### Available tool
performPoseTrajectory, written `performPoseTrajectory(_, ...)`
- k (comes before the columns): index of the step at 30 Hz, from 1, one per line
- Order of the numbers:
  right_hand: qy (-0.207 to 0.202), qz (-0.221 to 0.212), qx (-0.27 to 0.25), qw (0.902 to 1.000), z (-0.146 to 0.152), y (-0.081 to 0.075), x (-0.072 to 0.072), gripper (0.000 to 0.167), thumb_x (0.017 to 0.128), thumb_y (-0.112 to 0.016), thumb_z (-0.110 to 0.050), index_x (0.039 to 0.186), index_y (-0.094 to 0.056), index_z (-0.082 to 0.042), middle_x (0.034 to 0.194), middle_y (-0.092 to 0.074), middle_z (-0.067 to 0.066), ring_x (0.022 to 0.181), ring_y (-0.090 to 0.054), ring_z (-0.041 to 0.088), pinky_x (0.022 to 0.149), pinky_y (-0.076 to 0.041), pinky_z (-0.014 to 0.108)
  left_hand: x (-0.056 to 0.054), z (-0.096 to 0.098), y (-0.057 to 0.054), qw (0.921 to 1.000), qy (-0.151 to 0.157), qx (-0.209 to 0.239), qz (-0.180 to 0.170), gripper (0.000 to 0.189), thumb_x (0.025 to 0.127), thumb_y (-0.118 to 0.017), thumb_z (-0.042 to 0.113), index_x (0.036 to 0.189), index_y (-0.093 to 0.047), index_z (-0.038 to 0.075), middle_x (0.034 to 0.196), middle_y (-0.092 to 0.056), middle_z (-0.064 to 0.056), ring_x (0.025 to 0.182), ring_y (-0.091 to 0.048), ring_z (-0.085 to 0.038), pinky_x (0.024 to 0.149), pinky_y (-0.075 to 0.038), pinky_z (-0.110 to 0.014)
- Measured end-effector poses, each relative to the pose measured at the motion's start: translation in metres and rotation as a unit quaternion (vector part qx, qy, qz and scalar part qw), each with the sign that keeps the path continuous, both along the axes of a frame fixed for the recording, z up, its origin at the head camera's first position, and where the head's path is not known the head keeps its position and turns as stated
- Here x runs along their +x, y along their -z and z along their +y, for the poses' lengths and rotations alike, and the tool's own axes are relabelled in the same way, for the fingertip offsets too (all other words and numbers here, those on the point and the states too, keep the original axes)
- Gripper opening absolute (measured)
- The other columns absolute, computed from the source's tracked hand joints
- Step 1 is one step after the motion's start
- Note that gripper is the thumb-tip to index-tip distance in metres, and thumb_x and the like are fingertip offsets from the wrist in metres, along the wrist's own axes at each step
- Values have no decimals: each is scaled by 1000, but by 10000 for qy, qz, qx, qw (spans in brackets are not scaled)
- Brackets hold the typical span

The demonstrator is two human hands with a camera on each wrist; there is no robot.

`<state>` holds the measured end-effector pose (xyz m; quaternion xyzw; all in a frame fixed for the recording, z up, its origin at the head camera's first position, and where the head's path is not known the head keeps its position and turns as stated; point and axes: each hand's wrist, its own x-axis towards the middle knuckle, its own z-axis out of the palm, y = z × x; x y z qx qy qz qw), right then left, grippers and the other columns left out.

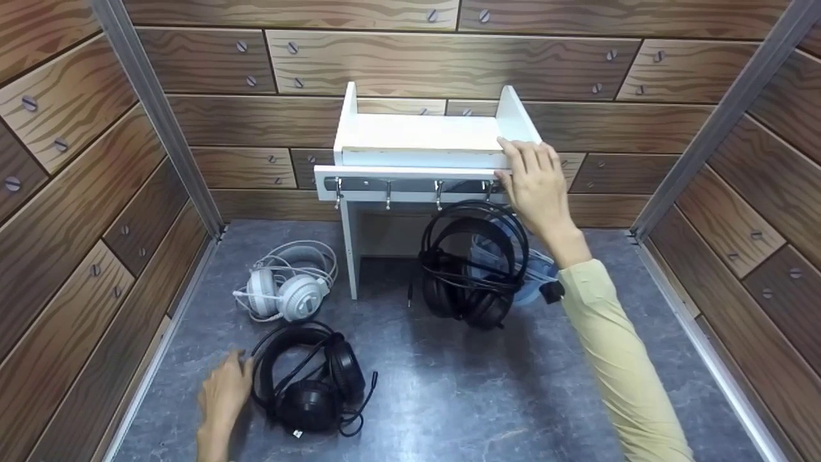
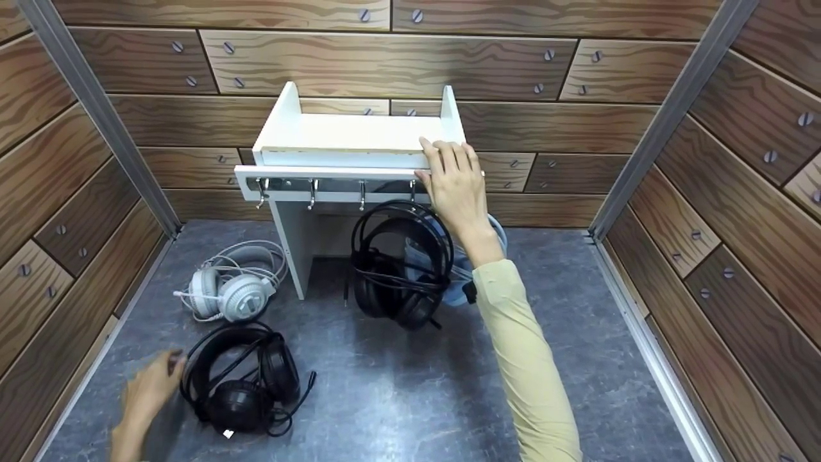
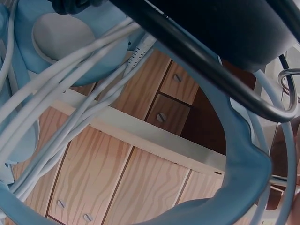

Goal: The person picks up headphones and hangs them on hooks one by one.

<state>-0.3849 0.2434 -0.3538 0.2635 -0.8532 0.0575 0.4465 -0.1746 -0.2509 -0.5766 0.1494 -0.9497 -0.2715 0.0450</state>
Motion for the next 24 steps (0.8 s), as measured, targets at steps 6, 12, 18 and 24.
performPoseTrajectory(6, 24, -180, 117, 9998, 0, -2, 2, 50, 108, -40, -37, 146, -47, -6, 128, -58, 21, 118, -51, 40, 111, -33, 50, 4, -1, 17, 9972, -12, 362, -661, 47, 106, -44, 23, 139, -50, -11, 132, -55, -37, 118, -54, -58, 95, -44, -68)
performPoseTrajectory(12, 61, -338, 180, 9992, 0, -3, 3, 50, 108, -40, -36, 147, -46, -5, 129, -57, 22, 120, -50, 40, 112, -32, 51, 6, -7, 29, 9964, -149, 433, -714, 53, 108, -36, 28, 131, -52, -16, 126, -57, -40, 116, -54, -59, 95, -44, -66)
performPoseTrajectory(18, 113, -403, 181, 9990, -2, -4, 4, 50, 109, -40, -36, 147, -46, -5, 129, -57, 21, 120, -50, 39, 114, -31, 51, 7, -10, 35, 9930, -334, 827, -770, 60, 106, -40, 40, 132, -52, -13, 127, -60, -34, 115, -56, -55, 95, -45, -64)
performPoseTrajectory(24, 111, -330, 131, 9993, 0, -5, 6, 49, 108, -41, -37, 146, -48, -6, 127, -58, 21, 119, -52, 39, 113, -31, 51, 4, -5, 33, 9897, -563, 1039, -803, 60, 106, -42, 40, 134, -53, -12, 128, -62, -30, 117, -56, -53, 98, -42, -64)
